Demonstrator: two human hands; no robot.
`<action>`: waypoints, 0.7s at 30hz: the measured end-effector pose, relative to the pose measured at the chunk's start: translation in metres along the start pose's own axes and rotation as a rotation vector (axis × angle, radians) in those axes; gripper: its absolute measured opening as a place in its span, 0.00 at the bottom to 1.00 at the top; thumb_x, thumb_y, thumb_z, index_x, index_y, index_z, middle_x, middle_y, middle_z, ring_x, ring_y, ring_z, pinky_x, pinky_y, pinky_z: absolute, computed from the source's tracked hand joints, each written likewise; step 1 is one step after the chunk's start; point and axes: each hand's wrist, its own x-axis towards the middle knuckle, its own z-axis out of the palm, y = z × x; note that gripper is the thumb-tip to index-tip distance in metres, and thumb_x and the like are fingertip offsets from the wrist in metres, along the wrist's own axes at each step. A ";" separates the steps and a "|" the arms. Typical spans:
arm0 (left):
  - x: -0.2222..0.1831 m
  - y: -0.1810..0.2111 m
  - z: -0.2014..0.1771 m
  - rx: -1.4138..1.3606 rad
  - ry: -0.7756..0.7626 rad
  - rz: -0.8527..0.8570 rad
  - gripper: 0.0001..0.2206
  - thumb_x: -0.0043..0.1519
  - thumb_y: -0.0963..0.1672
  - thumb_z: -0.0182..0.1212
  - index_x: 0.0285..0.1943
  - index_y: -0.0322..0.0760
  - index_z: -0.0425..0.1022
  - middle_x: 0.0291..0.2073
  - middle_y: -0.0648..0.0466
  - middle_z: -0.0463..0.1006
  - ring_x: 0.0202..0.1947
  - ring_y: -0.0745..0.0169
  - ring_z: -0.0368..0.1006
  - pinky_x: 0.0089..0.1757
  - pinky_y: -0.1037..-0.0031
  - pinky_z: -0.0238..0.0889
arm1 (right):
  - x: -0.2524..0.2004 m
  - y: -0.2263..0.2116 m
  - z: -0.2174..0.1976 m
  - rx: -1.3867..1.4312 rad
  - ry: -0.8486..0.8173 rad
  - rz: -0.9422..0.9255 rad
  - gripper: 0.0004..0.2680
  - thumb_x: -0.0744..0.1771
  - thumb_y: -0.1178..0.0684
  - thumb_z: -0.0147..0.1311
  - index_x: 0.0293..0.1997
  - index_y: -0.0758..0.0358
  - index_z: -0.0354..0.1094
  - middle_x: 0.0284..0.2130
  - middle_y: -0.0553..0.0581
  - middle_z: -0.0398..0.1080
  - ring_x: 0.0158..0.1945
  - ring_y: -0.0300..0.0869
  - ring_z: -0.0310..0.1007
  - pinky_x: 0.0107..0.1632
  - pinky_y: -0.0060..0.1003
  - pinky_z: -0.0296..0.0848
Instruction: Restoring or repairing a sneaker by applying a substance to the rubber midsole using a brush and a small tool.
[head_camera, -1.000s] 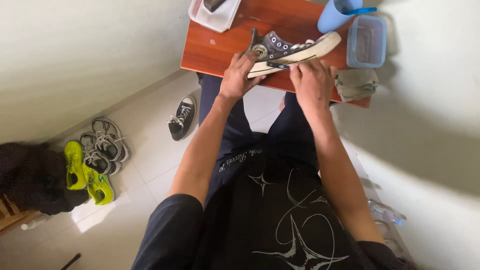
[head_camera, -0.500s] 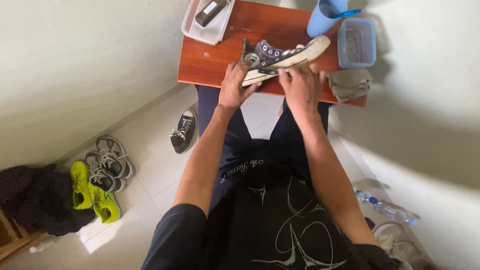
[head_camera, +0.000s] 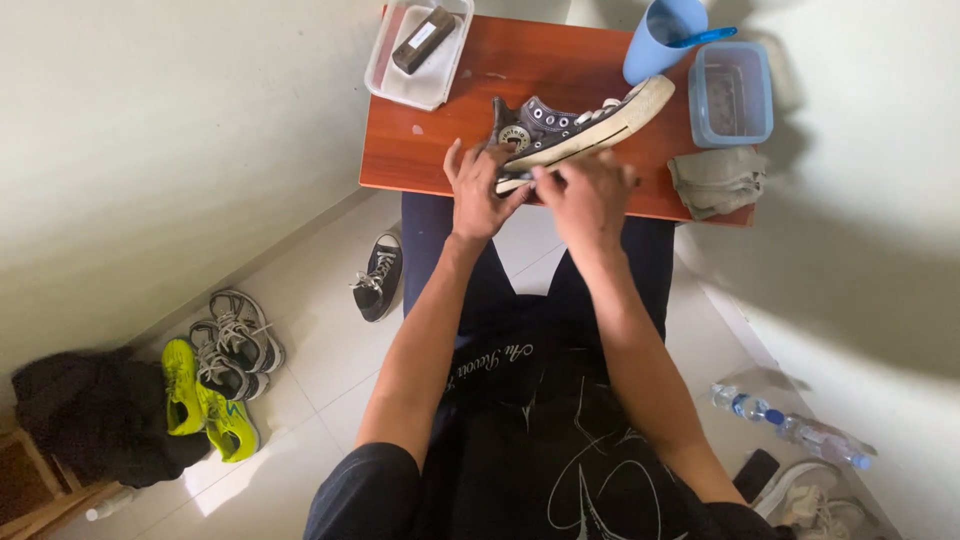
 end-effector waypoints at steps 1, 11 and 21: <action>0.000 0.000 0.001 -0.005 -0.010 -0.002 0.22 0.54 0.52 0.78 0.51 0.43 0.77 0.49 0.60 0.81 0.53 0.55 0.74 0.69 0.49 0.32 | 0.001 0.002 -0.002 -0.002 -0.005 0.010 0.17 0.69 0.30 0.56 0.26 0.49 0.70 0.24 0.51 0.70 0.39 0.49 0.69 0.46 0.47 0.61; 0.022 -0.006 -0.003 0.044 0.001 0.118 0.22 0.51 0.54 0.80 0.44 0.41 0.78 0.44 0.58 0.83 0.44 0.53 0.77 0.60 0.56 0.61 | 0.013 0.025 -0.001 0.038 -0.104 0.042 0.20 0.69 0.31 0.56 0.23 0.54 0.68 0.19 0.58 0.70 0.31 0.56 0.74 0.39 0.47 0.69; 0.023 -0.009 0.000 0.024 0.003 0.101 0.22 0.55 0.57 0.75 0.46 0.43 0.77 0.44 0.58 0.82 0.46 0.53 0.76 0.57 0.57 0.64 | 0.004 0.027 0.010 0.096 0.074 -0.026 0.19 0.66 0.36 0.64 0.21 0.54 0.62 0.17 0.56 0.62 0.31 0.54 0.69 0.39 0.46 0.68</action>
